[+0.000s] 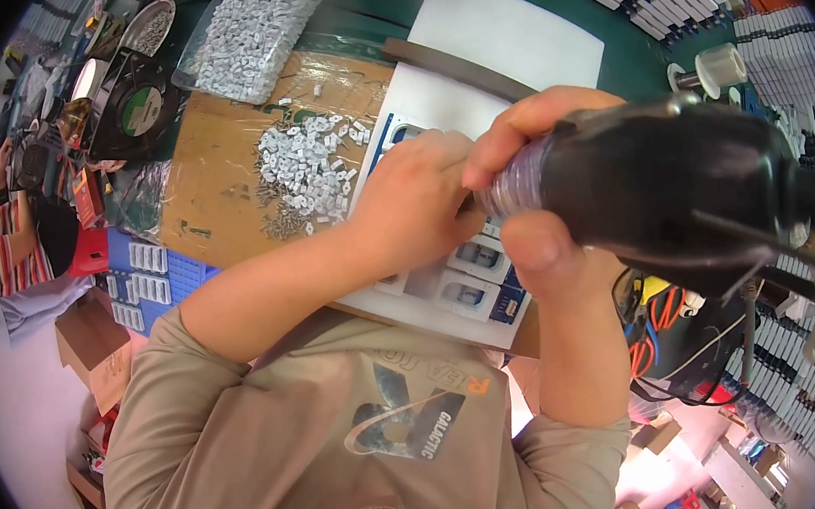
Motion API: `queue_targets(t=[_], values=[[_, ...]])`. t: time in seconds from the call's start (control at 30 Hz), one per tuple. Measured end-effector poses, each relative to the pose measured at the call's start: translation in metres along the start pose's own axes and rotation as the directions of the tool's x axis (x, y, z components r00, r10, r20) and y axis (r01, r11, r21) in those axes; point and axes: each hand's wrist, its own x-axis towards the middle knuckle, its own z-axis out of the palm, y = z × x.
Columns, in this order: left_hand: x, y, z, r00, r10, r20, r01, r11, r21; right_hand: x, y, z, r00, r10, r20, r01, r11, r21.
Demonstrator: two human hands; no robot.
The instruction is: The person fastens components onto a white panel using an electric screwdriver.
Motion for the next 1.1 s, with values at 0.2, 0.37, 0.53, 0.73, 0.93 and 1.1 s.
queue_targets(t=[0.2, 0.37, 0.53, 0.73, 0.93, 1.1], values=[[0.001, 0.001, 0.003, 0.999, 0.033, -0.04, -0.031, 0.998, 0.057, -0.003, 0.004, -0.006, 0.998, 0.062, -0.033, -0.061, 0.998, 0.032], [0.004, 0.002, 0.004, 0.995, 0.08, -0.062, -0.078, 0.996, 0.04, 0.001, 0.004, -0.029, 0.951, -0.294, 0.097, 0.265, 0.935, 0.238], [0.003, 0.007, -0.001, 1.0, 0.028, -0.003, -0.028, 0.998, 0.064, -0.016, -0.02, -0.067, 0.922, -0.372, -0.105, 0.384, 0.913, 0.136], [-0.003, 0.011, -0.002, 1.0, 0.011, 0.011, -0.012, 0.989, 0.15, -0.055, -0.016, -0.1, 0.932, -0.319, -0.17, 0.328, 0.944, 0.025], [0.001, 0.011, -0.024, 1.0, 0.017, 0.023, -0.02, 0.992, 0.128, -0.075, -0.002, -0.102, 0.941, -0.209, -0.266, 0.199, 0.978, -0.067], [-0.014, -0.007, -0.083, 0.995, -0.001, -0.096, 0.019, 0.982, 0.19, -0.084, 0.004, -0.107, 0.941, -0.146, -0.306, 0.16, 0.987, 0.022]])
